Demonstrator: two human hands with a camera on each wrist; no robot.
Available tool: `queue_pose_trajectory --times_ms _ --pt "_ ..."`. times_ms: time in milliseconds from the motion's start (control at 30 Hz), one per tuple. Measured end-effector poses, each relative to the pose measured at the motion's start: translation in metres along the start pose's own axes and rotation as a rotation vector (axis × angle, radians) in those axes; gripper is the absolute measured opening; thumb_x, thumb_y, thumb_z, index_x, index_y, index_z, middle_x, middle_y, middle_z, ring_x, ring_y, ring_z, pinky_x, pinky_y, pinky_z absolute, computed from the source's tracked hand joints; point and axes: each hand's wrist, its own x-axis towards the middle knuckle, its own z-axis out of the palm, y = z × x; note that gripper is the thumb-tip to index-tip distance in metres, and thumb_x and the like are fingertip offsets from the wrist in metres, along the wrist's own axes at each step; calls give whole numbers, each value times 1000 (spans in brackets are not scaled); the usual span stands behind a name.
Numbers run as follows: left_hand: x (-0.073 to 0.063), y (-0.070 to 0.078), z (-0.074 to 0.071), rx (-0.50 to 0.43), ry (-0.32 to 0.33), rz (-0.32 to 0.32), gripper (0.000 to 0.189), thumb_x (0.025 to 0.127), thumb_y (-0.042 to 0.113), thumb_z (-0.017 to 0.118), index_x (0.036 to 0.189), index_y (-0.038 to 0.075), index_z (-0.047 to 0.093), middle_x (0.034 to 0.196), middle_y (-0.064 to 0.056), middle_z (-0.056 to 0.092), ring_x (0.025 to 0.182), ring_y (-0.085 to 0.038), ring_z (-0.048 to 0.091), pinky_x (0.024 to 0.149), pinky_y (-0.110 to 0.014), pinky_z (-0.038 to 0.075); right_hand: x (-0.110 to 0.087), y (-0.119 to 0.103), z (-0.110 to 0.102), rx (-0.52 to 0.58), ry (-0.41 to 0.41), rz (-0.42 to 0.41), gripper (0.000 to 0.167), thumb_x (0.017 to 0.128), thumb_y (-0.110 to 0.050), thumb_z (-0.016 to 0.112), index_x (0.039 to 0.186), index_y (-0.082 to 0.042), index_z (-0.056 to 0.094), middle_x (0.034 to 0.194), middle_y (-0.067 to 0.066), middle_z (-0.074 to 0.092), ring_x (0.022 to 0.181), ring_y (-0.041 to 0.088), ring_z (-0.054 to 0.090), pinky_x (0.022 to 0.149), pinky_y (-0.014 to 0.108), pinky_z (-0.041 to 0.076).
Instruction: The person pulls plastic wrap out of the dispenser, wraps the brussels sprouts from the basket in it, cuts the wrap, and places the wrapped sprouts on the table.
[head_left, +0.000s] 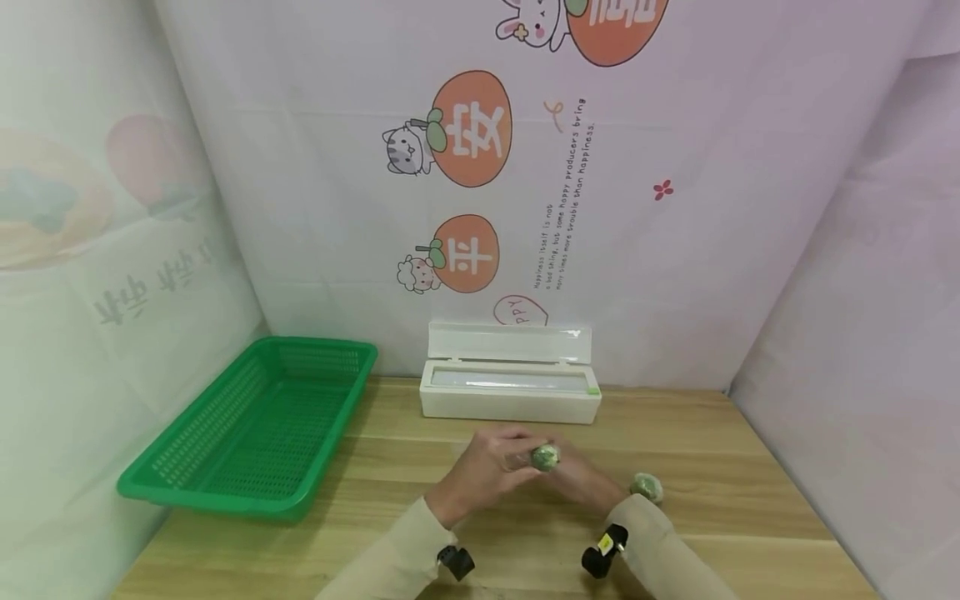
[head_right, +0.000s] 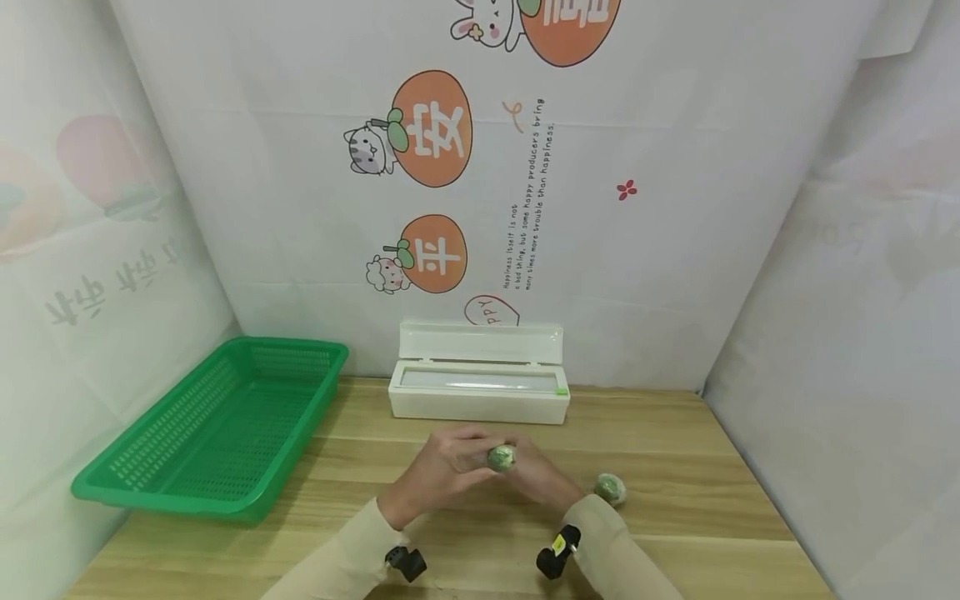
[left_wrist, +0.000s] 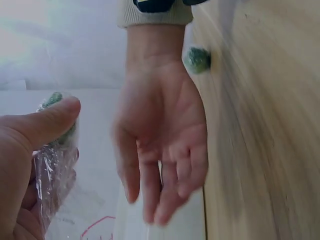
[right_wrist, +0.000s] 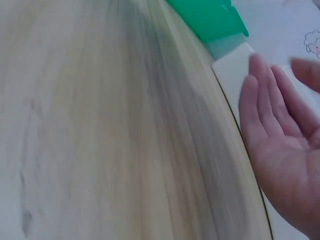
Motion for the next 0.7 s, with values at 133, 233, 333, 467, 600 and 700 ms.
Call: queue_pose_trajectory --times_ms 133,233,333,467,600,700 --pt "-5 -11 -2 153 -14 -30 47 80 12 92 124 6 77 112 -9 79 96 -17 78 87 -16 61 -3 -5 -8 26 187 92 36 113 -35 48 121 -10 72 111 -6 74 103 8 70 95 26 60" --pt "-10 -23 -4 254 -41 -63 46 82 15 92 124 7 77 107 -6 79 92 -14 76 83 -19 62 -4 -16 -6 -54 275 118 49 112 -38 52 131 5 64 119 4 75 107 14 74 101 32 61" --pt "-13 -34 -2 345 -39 -68 41 82 19 92 120 8 79 101 -4 78 87 -14 74 78 -23 63 -4 -25 3 -230 346 125 53 106 -39 65 132 7 65 120 11 76 106 18 75 101 39 62" --pt "-16 -42 4 389 -33 -66 40 82 23 92 117 9 80 97 -2 77 85 -13 72 76 -23 62 -2 -27 12 -451 409 134 40 96 -42 78 118 -9 77 114 7 79 103 17 76 95 42 64" --pt "-17 -45 5 308 -115 -123 44 83 24 92 121 7 78 102 -3 76 90 -15 73 79 -24 62 -3 -26 11 -547 392 115 31 94 -41 80 110 -15 79 107 2 80 100 15 76 91 35 63" --pt "-18 -49 -1 186 -219 -257 50 85 32 90 125 6 75 112 -5 75 100 -17 73 87 -27 62 -6 -30 6 -597 351 106 29 96 -41 78 111 -16 79 106 1 80 99 14 75 89 32 62"
